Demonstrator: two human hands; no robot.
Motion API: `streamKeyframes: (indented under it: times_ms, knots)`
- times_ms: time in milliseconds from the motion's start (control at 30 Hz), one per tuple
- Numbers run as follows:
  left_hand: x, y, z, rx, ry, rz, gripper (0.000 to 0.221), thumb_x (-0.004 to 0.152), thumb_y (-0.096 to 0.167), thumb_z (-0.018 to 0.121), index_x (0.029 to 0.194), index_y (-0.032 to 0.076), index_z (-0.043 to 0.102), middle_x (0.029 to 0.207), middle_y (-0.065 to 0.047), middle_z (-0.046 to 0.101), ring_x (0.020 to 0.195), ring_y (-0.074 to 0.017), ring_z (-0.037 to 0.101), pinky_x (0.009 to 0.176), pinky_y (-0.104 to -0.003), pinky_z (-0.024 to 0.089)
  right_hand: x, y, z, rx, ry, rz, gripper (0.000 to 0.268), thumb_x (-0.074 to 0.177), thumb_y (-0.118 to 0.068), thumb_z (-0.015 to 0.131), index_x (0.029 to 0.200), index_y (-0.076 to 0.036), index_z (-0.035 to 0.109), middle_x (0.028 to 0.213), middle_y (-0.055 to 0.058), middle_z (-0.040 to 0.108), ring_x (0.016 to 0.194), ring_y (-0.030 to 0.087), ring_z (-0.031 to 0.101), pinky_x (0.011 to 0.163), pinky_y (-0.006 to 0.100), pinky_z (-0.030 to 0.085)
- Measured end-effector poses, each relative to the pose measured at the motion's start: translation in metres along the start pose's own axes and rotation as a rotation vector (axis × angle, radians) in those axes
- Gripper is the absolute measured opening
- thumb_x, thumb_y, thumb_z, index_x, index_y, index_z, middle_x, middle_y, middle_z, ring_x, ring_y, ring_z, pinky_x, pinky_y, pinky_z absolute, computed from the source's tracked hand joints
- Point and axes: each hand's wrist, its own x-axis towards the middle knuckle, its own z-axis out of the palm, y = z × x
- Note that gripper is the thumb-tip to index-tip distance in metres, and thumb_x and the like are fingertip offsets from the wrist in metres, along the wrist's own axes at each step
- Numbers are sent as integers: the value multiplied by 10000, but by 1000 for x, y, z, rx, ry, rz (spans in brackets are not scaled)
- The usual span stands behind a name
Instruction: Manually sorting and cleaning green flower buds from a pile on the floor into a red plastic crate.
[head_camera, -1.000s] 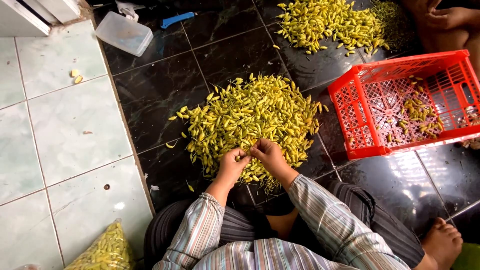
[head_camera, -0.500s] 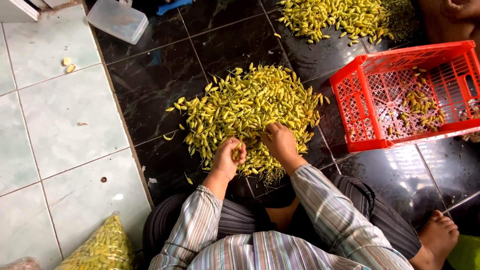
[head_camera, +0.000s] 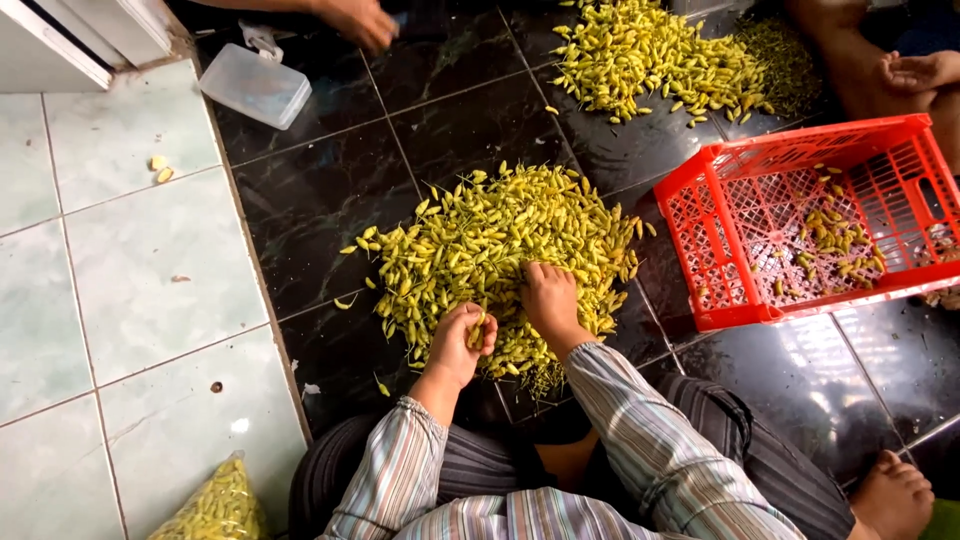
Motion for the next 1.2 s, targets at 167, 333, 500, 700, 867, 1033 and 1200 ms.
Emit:
streamKeyframes:
  times_ms: [167,333,500,700,867,1033,1200]
  knots:
    - [3,-3,-4,-13,-1,-23,151,915,196,540,865,62,587,752,-171,657,557,-215,589,421,-277,418,-4,6,13,210,-140,71,255,769,-238,766,964,-159,623,831,47,664,847,300,713,769,433,532]
    - [3,-3,-3,25,31,5,163,947,191,564,866,55,601,748,-173,662,554,-219,596,419,-281,436,4,0,-18,495,-312,230,169,849,-95,741,995,-51,670,839,140,691,829,370,724,768,477,572]
    - [-1,1,2,64,99,3,179,966,175,575,843,50,612,733,-172,669,539,-221,601,413,-282,443,9,3,-28,615,-338,393,210,844,-143,741,1041,-94,687,874,125,729,866,354,740,737,494,592]
    - [-25,28,31,149,149,-61,168,958,106,513,835,37,605,759,-109,638,614,-178,544,533,-303,424,34,-16,-119,848,-403,695,81,915,-23,700,995,-29,691,815,93,705,596,138,556,537,224,486]
    - [-15,14,23,134,162,-19,222,950,207,581,790,60,625,594,-125,605,459,-181,548,385,-244,402,24,-21,-128,1178,-119,726,60,920,-65,737,941,-12,720,786,128,701,701,195,611,660,326,507]
    - [-4,1,10,134,142,29,160,946,179,619,828,71,614,673,-128,651,494,-175,585,394,-249,447,25,-20,-125,1470,-20,676,37,913,10,715,932,7,683,764,93,680,667,105,567,632,222,452]
    - [-4,-2,9,185,106,32,126,934,185,680,965,67,649,764,-110,682,568,-163,606,437,-249,481,25,-19,-112,1555,-40,616,129,833,60,749,954,41,708,742,105,688,638,108,613,610,209,483]
